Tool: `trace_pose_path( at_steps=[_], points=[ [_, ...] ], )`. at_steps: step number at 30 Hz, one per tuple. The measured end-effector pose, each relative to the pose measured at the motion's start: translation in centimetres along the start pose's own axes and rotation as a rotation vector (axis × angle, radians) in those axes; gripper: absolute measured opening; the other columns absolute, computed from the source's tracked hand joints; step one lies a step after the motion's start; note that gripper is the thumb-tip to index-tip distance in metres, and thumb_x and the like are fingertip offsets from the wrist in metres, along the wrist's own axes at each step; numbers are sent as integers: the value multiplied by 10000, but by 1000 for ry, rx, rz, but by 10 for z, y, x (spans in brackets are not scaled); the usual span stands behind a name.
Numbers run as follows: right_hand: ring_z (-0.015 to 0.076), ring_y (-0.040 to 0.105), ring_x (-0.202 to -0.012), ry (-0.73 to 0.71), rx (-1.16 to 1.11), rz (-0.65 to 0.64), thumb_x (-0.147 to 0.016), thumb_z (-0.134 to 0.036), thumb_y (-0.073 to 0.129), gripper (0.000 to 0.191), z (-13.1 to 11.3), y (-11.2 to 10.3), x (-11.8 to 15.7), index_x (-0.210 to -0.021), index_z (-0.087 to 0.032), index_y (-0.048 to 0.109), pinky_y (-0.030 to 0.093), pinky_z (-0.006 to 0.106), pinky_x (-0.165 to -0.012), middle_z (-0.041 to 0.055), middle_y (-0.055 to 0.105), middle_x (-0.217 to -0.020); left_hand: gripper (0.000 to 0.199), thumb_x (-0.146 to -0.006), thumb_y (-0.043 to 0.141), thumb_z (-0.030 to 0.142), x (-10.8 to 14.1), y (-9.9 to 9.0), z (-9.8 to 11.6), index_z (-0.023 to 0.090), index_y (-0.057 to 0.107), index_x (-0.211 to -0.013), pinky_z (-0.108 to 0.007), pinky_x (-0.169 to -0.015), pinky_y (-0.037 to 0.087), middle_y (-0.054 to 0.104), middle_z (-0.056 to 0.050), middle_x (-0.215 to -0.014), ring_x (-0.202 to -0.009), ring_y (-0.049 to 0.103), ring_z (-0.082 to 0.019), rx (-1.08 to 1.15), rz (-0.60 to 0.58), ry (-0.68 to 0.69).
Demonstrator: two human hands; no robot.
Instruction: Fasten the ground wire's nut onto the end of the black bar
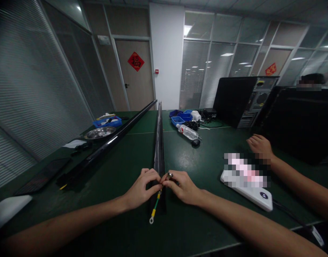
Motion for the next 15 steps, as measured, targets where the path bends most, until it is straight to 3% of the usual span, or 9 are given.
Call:
trace_pose_path(
  at_steps=[6,15],
  points=[
    [141,612,-645,42,-21,-9,-1059,-321,564,219,6,2,3,-984,-155,686,511,245,-650,34,678,-818,116,-990,626,272,-1,0,1,208,684,-912,-378,-959,327,693,-12,-973,-1001,594,-212,-17,-32,12],
    [146,618,-677,1,32,-10,-1084,-332,502,272,4,1,3,-982,-151,678,530,263,-697,46,681,-841,68,-949,658,248,1,-2,2,206,673,-898,-388,-962,330,698,-8,-975,-989,596,-212,-32,-1,6]
  ],
)
Point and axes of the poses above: each hand's wrist, its own x-axis away from the middle knuckle, its own y-axis out of the palm, z = x × y, the point moved 4 cm from there along -x, towards the middle knuckle
